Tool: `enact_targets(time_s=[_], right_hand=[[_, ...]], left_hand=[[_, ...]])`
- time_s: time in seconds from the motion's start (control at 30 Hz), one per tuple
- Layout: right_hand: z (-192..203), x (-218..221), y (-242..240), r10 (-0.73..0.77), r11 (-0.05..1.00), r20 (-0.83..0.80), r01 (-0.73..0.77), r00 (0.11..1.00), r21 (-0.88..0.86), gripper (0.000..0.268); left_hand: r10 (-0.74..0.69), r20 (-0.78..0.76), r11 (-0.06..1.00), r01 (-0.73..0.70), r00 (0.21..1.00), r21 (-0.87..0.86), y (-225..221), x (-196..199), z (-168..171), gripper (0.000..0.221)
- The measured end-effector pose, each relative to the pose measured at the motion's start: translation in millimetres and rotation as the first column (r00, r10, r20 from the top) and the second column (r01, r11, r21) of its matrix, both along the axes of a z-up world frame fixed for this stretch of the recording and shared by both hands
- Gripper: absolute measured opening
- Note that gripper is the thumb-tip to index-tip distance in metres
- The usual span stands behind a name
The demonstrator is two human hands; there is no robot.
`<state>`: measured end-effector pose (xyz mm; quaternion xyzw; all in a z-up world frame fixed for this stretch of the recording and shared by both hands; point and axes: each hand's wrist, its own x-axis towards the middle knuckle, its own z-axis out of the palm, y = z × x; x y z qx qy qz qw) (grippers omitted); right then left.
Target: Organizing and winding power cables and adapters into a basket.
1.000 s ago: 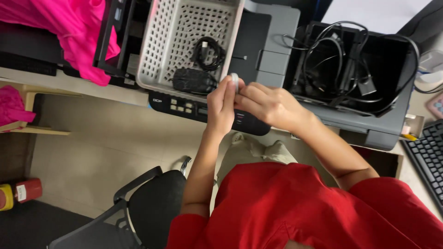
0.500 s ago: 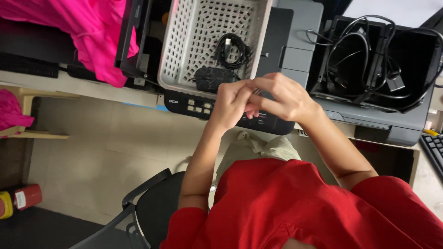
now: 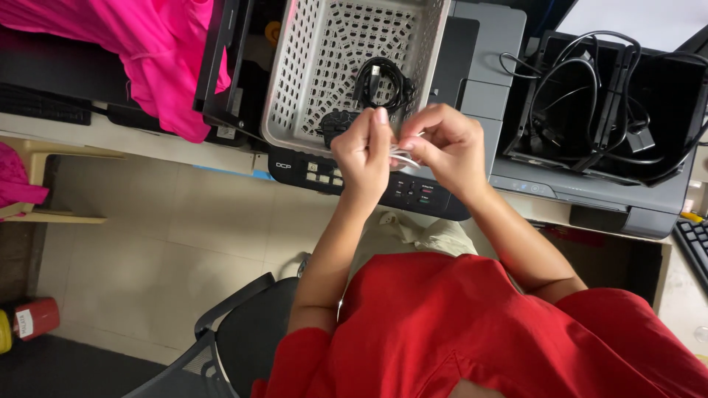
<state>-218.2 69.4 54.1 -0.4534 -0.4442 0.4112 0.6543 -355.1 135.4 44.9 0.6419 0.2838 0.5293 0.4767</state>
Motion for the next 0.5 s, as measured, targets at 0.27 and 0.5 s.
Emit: enact_targets(time_s=[0.27,0.5], right_hand=[[23,-10,4,-0.461,0.871,0.669,0.155,0.583,0.465,0.021],[27,-17,8,-0.295,0.937,0.7,0.055,0.651,0.344,0.049]], left_hand=[[0.172,-0.059,0.984,-0.168,0.983,0.062,9,3,6,0.034],[0.24,-0.029,0.968,-0.236,0.97,0.087,25,0,11,0.031]])
